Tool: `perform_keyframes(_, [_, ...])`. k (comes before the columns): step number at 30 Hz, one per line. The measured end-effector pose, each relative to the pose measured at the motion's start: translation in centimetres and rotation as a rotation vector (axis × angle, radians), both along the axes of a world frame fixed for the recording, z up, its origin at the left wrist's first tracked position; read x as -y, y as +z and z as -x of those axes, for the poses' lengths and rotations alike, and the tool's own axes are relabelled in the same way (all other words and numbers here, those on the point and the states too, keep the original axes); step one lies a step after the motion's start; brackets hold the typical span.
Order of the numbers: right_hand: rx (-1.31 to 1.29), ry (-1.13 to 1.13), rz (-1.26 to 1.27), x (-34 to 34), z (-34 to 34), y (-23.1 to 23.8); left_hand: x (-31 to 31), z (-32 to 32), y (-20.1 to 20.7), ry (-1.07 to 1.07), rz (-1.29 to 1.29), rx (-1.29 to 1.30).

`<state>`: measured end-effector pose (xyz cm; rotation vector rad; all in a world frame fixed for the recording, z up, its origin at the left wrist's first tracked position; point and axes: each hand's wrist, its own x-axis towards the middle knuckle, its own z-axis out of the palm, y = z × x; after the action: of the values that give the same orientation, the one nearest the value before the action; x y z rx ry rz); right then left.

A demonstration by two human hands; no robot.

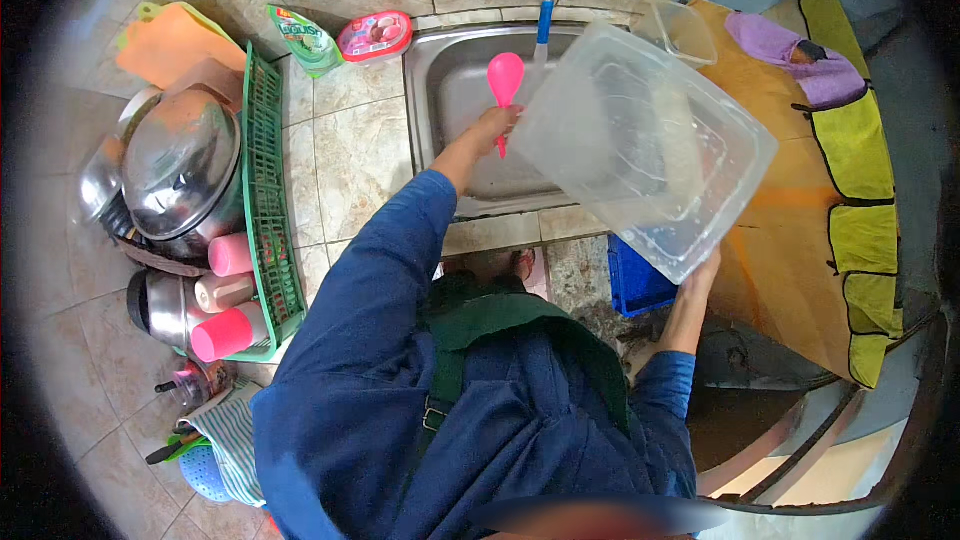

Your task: Washing and rinsing kitchen containers and a spoon at a sink.

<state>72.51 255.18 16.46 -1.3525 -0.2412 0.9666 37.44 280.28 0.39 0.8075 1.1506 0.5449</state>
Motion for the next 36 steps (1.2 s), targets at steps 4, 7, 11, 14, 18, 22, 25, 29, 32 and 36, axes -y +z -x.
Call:
perform_keyframes(4, [0.021, 0.028, 0.081, -2.8, 1.2, -0.2, 0.0, -1.3, 1.4, -0.033, 0.293, 0.346])
perform_keyframes(7, [-0.113, 0.129, 0.149, -5.5, 1.3, -0.2, 0.3, 0.6, 3.9, -0.045, 0.236, 0.323])
perform_keyframes(11, [-0.118, 0.329, 0.133, -8.2, -1.1, -3.6, 1.6, 2.0, 4.9, 0.061, 0.241, 0.293])
perform_keyframes(14, [-0.031, 0.464, 0.196, -10.7, -4.4, -8.0, 1.8, 2.2, 4.2, 0.203, 0.261, 0.317])
perform_keyframes(18, [-0.164, 0.440, 0.039, -15.2, -5.4, -10.7, 2.7, 2.6, 4.5, 0.349, 0.114, 0.357])
perform_keyframes(22, [-0.206, 0.601, -0.075, -19.0, -10.8, -13.1, 3.6, -3.9, 9.5, 0.615, -0.014, 0.292])
perform_keyframes(25, [-0.302, 0.586, 0.111, -21.4, -5.4, -8.4, 4.0, -1.2, 8.3, 0.781, 0.041, 0.195])
perform_keyframes(29, [0.350, 0.564, 0.052, -21.4, -6.5, -12.4, 3.2, -3.2, 8.7, 0.774, 0.017, 0.148])
perform_keyframes(32, [1.180, 0.598, 0.204, -21.4, -1.5, -8.7, 4.8, -2.2, 8.7, 0.835, 0.064, 0.154])
perform_keyframes(36, [1.307, 0.714, 0.047, -20.8, 3.8, -5.6, 6.4, -6.0, 12.0, 0.873, 0.043, 0.040])
